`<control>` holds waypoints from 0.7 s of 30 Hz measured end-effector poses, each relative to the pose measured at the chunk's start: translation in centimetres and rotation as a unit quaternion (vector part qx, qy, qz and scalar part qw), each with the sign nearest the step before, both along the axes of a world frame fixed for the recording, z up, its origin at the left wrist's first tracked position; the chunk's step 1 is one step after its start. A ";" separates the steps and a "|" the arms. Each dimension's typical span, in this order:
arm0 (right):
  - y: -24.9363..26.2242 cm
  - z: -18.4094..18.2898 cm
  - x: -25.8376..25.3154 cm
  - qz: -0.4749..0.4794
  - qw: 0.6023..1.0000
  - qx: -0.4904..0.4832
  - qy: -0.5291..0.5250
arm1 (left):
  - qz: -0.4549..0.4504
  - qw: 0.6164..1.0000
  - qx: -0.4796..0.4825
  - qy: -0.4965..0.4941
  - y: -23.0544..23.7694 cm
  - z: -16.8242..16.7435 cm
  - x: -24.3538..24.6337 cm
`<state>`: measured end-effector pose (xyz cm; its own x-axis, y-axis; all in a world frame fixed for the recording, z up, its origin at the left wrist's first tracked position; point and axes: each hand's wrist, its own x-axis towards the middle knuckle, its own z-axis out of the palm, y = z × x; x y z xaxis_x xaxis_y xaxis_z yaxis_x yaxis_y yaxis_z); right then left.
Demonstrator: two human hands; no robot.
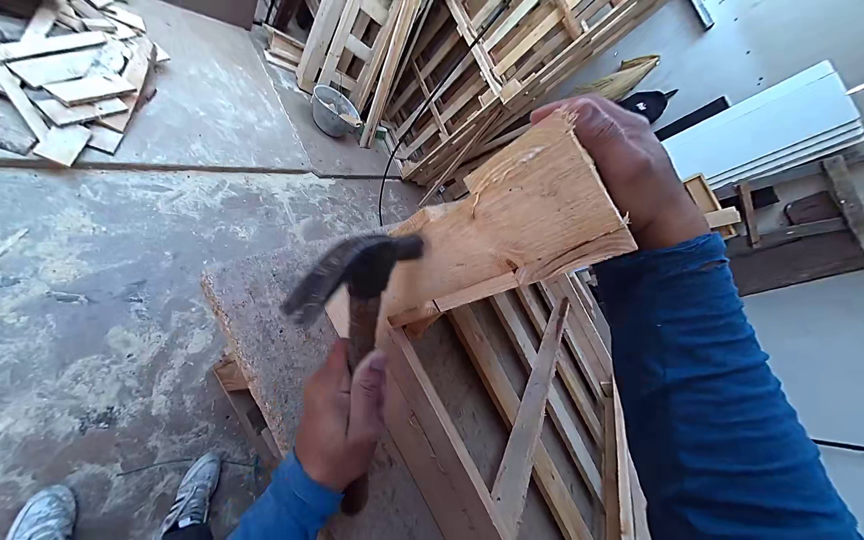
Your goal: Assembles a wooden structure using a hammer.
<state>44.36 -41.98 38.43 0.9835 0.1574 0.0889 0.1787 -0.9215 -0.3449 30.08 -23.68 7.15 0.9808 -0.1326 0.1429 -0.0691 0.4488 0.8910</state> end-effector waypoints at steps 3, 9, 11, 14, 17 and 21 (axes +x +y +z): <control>0.0 -0.2 -0.1 -0.006 1.000 -0.004 -0.001 | 0.139 0.983 -0.110 -0.042 1.0 3.3 0.0; -0.1 0.1 0.3 0.002 1.000 -0.012 -0.006 | -0.030 0.998 0.029 0.042 -0.8 -0.9 0.2; -0.2 -0.2 -0.3 -0.006 1.000 -0.016 0.000 | 0.064 0.997 -0.045 0.005 0.9 1.6 -0.6; -0.1 -0.2 -0.3 -0.010 1.000 -0.003 -0.002 | 0.127 0.988 -0.084 -0.018 -0.1 4.0 0.6; -0.2 -0.2 -0.3 -0.010 1.000 -0.001 -0.007 | 0.007 0.999 0.027 0.033 -0.7 2.2 0.5; -0.5 -0.1 -0.2 0.000 1.000 -0.010 0.001 | 0.123 0.989 -0.083 0.012 0.7 3.5 -0.5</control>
<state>44.15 -42.50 38.29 0.9838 0.1590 0.0831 0.1776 -0.9283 -0.3265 29.63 -22.93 10.69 0.9840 0.1333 0.1183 -0.1734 0.5614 0.8092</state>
